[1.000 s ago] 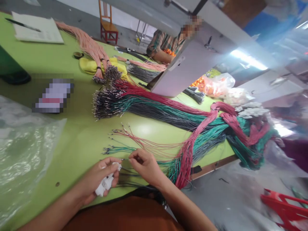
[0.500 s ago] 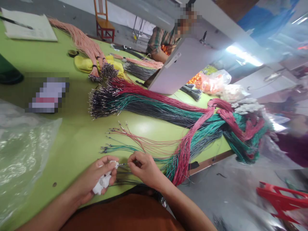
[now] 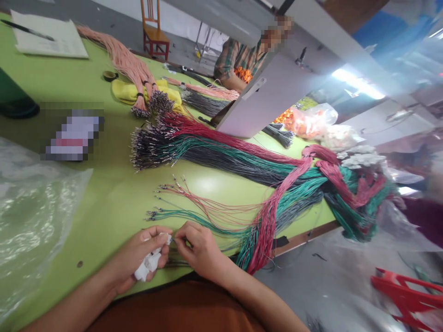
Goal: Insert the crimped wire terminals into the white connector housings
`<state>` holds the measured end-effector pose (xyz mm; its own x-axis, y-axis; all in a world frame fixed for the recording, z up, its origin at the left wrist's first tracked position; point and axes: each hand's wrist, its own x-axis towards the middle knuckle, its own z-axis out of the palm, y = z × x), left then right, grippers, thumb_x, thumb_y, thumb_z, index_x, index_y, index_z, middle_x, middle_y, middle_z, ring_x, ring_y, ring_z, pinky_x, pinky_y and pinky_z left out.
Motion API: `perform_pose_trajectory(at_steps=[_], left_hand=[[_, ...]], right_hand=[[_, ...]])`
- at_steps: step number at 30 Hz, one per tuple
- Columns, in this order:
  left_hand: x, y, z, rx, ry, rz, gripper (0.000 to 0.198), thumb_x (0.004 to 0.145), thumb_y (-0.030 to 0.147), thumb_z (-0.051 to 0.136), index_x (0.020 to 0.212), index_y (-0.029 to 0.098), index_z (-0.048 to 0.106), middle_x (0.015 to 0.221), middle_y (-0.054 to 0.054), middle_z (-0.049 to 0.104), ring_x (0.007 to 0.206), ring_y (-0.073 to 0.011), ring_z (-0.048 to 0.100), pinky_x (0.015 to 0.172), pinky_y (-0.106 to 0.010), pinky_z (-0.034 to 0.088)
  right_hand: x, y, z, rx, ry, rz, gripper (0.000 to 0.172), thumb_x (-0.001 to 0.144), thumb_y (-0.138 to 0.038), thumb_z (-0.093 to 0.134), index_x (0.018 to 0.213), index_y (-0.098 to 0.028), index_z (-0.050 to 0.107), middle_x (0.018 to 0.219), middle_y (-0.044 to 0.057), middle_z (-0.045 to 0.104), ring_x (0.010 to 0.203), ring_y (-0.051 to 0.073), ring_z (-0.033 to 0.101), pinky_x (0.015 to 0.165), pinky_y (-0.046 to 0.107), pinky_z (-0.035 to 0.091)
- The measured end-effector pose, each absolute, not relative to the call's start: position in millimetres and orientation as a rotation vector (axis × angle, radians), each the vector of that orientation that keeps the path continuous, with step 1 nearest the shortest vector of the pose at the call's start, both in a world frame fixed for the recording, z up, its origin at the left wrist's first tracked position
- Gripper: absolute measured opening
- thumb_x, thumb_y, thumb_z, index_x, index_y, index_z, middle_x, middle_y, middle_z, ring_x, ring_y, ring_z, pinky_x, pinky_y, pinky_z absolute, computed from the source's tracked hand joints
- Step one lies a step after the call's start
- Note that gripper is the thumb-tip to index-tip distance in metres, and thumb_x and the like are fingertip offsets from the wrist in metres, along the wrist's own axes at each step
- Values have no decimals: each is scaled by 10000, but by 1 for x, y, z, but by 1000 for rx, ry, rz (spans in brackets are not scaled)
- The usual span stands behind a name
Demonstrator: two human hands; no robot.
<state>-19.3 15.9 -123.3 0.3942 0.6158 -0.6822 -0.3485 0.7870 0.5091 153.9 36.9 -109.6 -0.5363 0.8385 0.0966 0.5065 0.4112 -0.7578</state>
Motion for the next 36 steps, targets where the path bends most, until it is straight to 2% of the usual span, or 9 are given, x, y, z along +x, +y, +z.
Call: perform_pose_trajectory(at_steps=[5,8,11,14,20,23,27,32,36], left_hand=[[-19,17,-122,296,983,621,322,758,386,667,962,181,525,610,38,548,411,-71,472,283,-136,362],[-19,17,-119,265,992,618,335,745,384,681,971,189,530,639,42,533,448,-78,500,283,-133,360],[-20,17,-119,252,996,609,334,752,385,674,983,194,525,646,45,523,458,-80,501,281,-137,366],[-20,17,-121,258,989,603,313,769,387,656,979,198,521,647,47,519,458,-77,497,282,-135,367],[-19,17,-124,266,967,617,299,776,381,650,976,196,525,643,46,525,451,-75,496,282,-131,354],[-19,16,-124,267,974,619,323,766,385,660,987,194,523,623,44,537,431,-74,488,279,-129,332],[-19,17,-124,297,954,634,321,776,385,648,991,185,518,583,45,540,400,-72,469,283,-134,342],[-19,19,-122,282,964,619,319,766,370,660,986,190,516,617,42,543,424,-78,489,282,-135,353],[-19,18,-120,293,966,614,306,779,381,644,982,195,511,598,45,542,413,-73,471,282,-132,356]], right_hand=[[168,59,-108,-1202,-2196,985,158,873,-157,476,750,-170,573,692,12,580,647,112,542,614,205,409],[183,87,-112,-1509,-2216,604,169,894,-183,475,767,-164,586,745,42,585,715,146,533,677,250,404],[193,107,-119,-1703,-2412,198,147,848,-133,513,723,-168,581,770,64,571,762,185,499,707,297,371],[198,113,-122,-1650,-2471,99,149,827,-117,515,699,-178,558,768,57,572,767,190,491,705,305,360],[203,99,-101,-1436,-2130,308,122,796,-85,476,748,-181,533,727,25,579,716,157,523,700,290,405],[188,78,-85,-1267,-2142,662,103,824,-114,488,788,-178,560,689,7,568,635,121,517,620,241,421],[162,57,-80,-1067,-2157,1121,85,837,-156,533,822,-170,615,731,15,612,662,103,561,608,202,435],[164,57,-95,-1469,-1863,1065,166,869,-246,499,785,-164,616,542,-36,522,493,85,480,489,187,374],[172,60,-100,-1559,-1943,892,245,889,-300,473,738,-160,606,580,-18,526,535,94,465,523,202,356]])
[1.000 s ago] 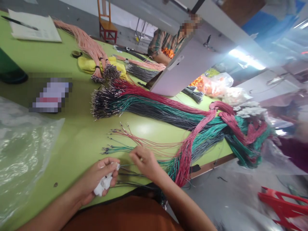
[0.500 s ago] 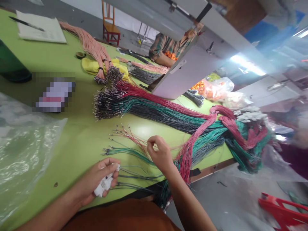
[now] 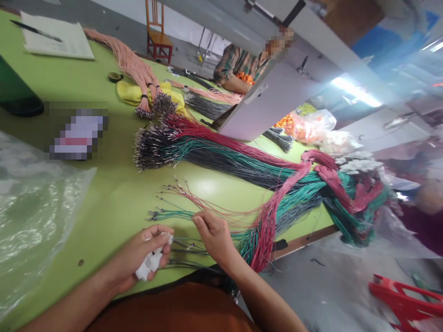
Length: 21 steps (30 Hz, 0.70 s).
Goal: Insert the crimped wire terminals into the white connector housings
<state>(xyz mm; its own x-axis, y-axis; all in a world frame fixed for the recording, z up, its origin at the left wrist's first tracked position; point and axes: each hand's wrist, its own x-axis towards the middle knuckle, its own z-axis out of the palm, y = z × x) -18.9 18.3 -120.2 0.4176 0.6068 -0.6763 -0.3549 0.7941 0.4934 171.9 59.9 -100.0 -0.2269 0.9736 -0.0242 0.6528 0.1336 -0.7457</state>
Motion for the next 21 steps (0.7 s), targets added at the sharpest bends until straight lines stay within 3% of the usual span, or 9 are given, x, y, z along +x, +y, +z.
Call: perform_pose_trajectory(at_steps=[9,21], left_hand=[[-20,17,-122,313,960,629,311,766,388,660,971,191,534,622,37,545,428,-74,483,288,-134,360],[-21,17,-121,316,950,634,312,765,379,662,973,186,532,611,39,551,420,-71,483,294,-128,354]], right_hand=[[168,51,-93,-1399,-2008,976,98,846,-167,492,785,-169,569,671,-11,530,588,99,466,560,202,367],[169,42,-89,-1323,-2182,906,114,800,-102,498,720,-175,533,682,-1,573,653,114,509,641,232,382]])
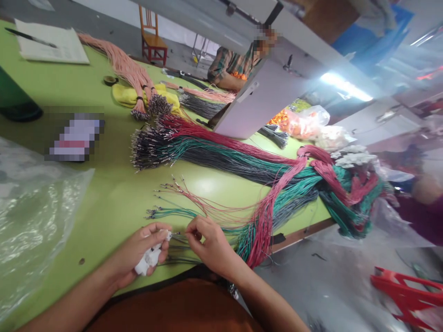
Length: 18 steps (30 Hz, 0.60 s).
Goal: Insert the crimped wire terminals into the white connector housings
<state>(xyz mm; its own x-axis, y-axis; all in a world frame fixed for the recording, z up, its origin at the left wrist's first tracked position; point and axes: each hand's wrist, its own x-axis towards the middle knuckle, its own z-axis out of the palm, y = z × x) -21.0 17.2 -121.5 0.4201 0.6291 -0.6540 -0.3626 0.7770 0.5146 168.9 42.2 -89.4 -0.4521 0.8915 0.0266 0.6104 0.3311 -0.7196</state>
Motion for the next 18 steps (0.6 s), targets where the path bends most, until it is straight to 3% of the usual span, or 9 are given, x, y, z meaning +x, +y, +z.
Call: perform_pose_trajectory(at_steps=[7,18], left_hand=[[-21,18,-120,313,959,623,312,761,364,668,973,182,528,624,39,551,429,-71,486,290,-130,359],[-21,17,-122,314,956,613,309,779,375,647,986,179,526,613,36,556,421,-73,489,294,-133,361]], right_hand=[[168,43,-87,-1346,-2323,825,158,816,-98,486,694,-170,555,646,-14,605,592,99,502,712,265,352],[169,50,-89,-1276,-2364,931,152,788,-68,506,688,-162,570,627,-31,597,554,80,489,692,248,337]])
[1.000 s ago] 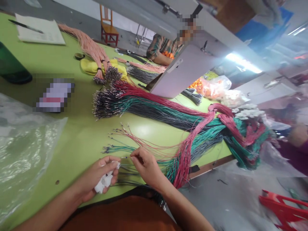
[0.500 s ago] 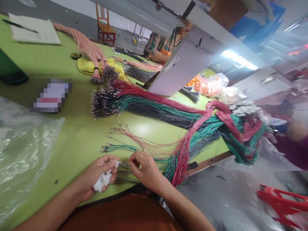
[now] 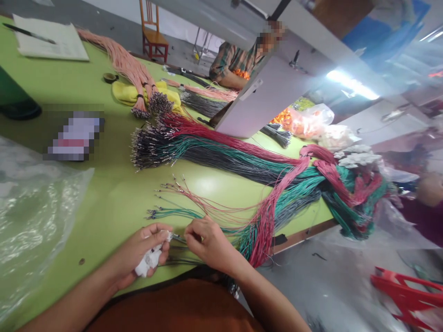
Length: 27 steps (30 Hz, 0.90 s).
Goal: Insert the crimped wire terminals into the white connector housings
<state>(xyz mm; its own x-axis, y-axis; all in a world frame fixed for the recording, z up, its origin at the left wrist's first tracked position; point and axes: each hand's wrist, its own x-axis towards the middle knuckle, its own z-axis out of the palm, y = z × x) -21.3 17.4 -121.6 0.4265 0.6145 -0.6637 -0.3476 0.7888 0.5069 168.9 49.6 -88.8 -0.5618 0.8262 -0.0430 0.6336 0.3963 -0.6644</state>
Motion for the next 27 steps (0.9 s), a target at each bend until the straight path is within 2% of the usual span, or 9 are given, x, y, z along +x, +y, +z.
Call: perform_pose_trajectory(at_steps=[11,17,24,27], left_hand=[[-20,17,-117,319,996,596,359,721,417,691,948,185,537,565,44,558,387,-76,479,288,-135,348],[-17,16,-118,360,1022,564,402,709,452,686,954,176,525,529,36,570,355,-76,445,284,-145,339],[-17,16,-118,397,1032,544,397,727,464,662,947,169,513,505,36,564,333,-64,407,286,-145,338],[-18,16,-117,385,1017,566,409,733,453,661,984,167,512,537,38,555,354,-68,428,285,-143,338]], right_hand=[[168,55,-89,-1296,-2404,982,160,731,-43,508,647,-160,577,572,-43,554,527,77,471,657,229,352],[163,54,-92,-1227,-2402,1012,146,778,-89,507,707,-168,607,609,-21,601,574,96,521,661,224,376],[150,47,-99,-1245,-2374,994,165,779,-67,504,718,-163,623,651,1,623,619,105,548,671,220,404],[160,49,-91,-1288,-2280,1114,166,825,-136,501,748,-160,646,687,23,651,638,114,569,651,219,431]])
